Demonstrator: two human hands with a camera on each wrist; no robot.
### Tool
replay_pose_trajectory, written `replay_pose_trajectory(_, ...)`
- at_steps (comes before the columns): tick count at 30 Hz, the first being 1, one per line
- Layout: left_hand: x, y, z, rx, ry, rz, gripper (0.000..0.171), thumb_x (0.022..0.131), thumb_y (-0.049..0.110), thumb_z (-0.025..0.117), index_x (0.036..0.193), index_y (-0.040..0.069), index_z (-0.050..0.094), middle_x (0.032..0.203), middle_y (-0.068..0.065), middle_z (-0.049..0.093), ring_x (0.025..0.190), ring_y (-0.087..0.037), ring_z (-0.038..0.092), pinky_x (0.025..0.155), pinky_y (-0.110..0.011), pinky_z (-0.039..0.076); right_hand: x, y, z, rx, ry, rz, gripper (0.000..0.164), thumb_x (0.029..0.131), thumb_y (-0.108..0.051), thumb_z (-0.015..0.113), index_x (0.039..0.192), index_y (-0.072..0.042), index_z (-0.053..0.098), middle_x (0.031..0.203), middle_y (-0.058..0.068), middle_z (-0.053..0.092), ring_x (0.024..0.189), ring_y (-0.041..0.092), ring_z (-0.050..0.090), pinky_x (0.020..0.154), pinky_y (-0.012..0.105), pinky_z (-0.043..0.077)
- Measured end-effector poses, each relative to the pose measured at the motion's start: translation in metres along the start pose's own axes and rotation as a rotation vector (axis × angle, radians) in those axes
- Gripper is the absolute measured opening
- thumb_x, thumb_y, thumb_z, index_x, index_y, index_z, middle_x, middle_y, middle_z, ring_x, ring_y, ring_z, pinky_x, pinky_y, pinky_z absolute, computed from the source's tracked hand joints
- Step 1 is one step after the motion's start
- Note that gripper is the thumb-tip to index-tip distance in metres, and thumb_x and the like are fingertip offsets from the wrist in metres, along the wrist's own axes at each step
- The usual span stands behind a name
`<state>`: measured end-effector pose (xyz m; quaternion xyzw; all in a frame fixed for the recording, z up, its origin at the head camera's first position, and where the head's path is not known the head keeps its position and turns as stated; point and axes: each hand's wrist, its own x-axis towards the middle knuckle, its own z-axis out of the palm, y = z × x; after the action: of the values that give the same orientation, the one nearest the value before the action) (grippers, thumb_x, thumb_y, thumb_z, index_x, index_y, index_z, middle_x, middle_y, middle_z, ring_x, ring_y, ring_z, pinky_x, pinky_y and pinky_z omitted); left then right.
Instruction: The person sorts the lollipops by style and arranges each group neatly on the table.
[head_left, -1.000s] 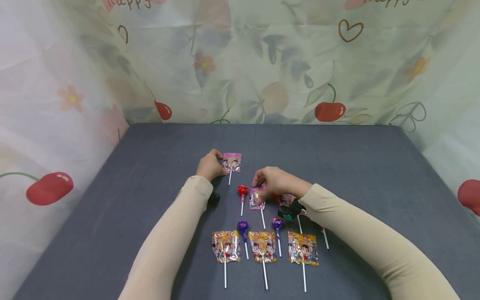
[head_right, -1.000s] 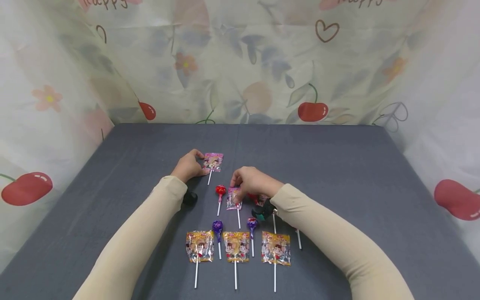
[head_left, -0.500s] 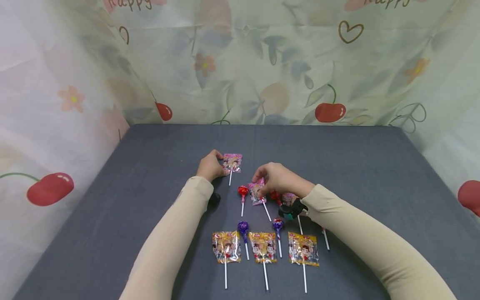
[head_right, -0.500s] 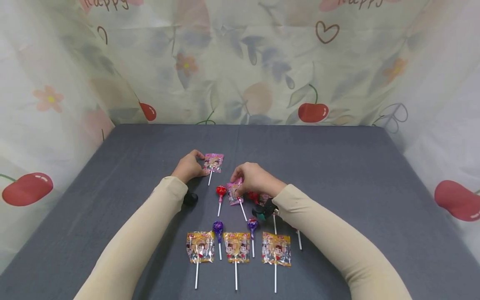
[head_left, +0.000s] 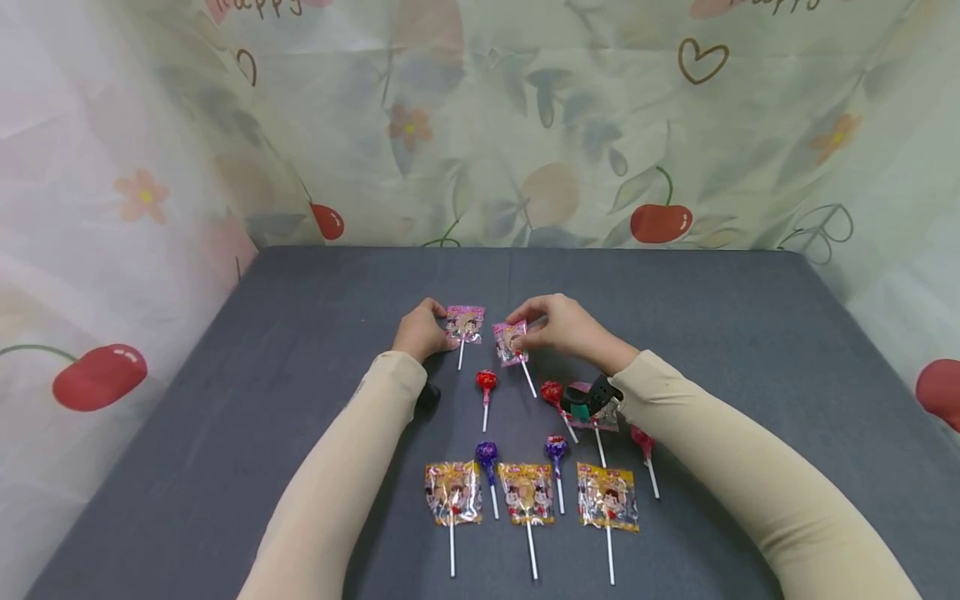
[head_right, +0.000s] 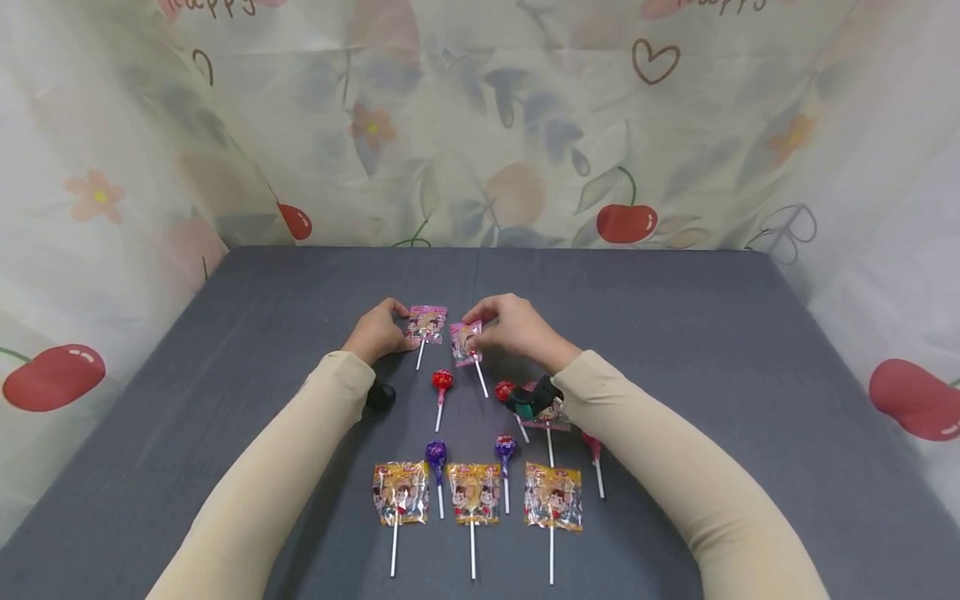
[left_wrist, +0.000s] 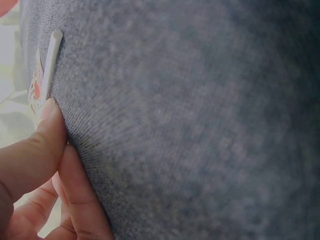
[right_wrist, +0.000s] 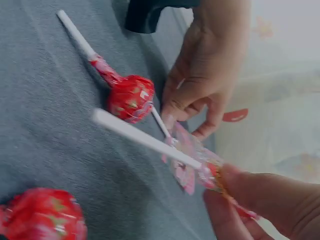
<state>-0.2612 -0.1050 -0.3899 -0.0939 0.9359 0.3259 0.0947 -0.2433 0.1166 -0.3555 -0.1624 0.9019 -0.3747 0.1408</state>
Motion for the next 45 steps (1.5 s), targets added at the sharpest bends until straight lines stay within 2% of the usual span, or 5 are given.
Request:
replay_pose_trajectory(4,0.0,0.001,0.0,-0.005,-0.011,-0.012,0.052,0.079,0.015,0.08,0.122,0.009,0.052,0.128,-0.018,0.057,0.104,-0.029,0.05,0.091,-0.039,0.041,0.005,-0.004,-0.007,0.09,0.048,-0.002,0.036,0.085,-0.015,0.075,0.119,-0.009,0.066,0.106,0.011,0.068,0.092,0.021,0.066,0.081,0.038,0.053)
replay_pose_trajectory(10,-0.001,0.001,0.0,0.003,-0.009,-0.026,0.051,0.08,0.015,0.08,0.122,0.01,0.052,0.129,-0.018,0.056,0.105,-0.029,0.049,0.093,-0.04,0.041,0.018,-0.016,-0.013,0.43,0.103,0.018,0.039,0.085,-0.001,0.071,0.122,-0.003,0.062,0.107,0.016,0.06,0.085,0.021,0.07,0.08,0.043,0.055)
replay_pose_trajectory(16,0.002,0.0,0.002,0.001,-0.006,-0.033,0.05,0.08,0.015,0.08,0.122,0.011,0.052,0.13,-0.017,0.056,0.105,-0.029,0.05,0.094,-0.041,0.041,0.036,-0.015,-0.009,0.531,0.184,0.072,0.049,0.083,0.001,0.072,0.129,-0.006,0.055,0.103,0.014,0.055,0.076,0.018,0.069,0.079,0.044,0.055)
replay_pose_trajectory(28,0.002,0.0,0.002,-0.001,-0.02,-0.031,0.051,0.08,0.016,0.08,0.122,0.011,0.051,0.13,-0.017,0.055,0.105,-0.029,0.049,0.093,-0.039,0.041,0.058,0.011,0.015,0.46,0.201,0.188,0.052,0.081,0.005,0.072,0.13,0.002,0.054,0.094,0.015,0.06,0.066,0.014,0.066,0.076,0.041,0.056)
replay_pose_trajectory(45,0.003,-0.001,0.001,-0.013,-0.021,-0.027,0.05,0.08,0.015,0.08,0.121,0.01,0.051,0.129,-0.018,0.055,0.105,-0.029,0.049,0.093,-0.04,0.041,0.064,0.013,0.024,0.355,0.177,0.292,0.053,0.079,0.004,0.075,0.129,0.0,0.058,0.101,0.022,0.068,0.054,0.009,0.062,0.065,0.031,0.056)
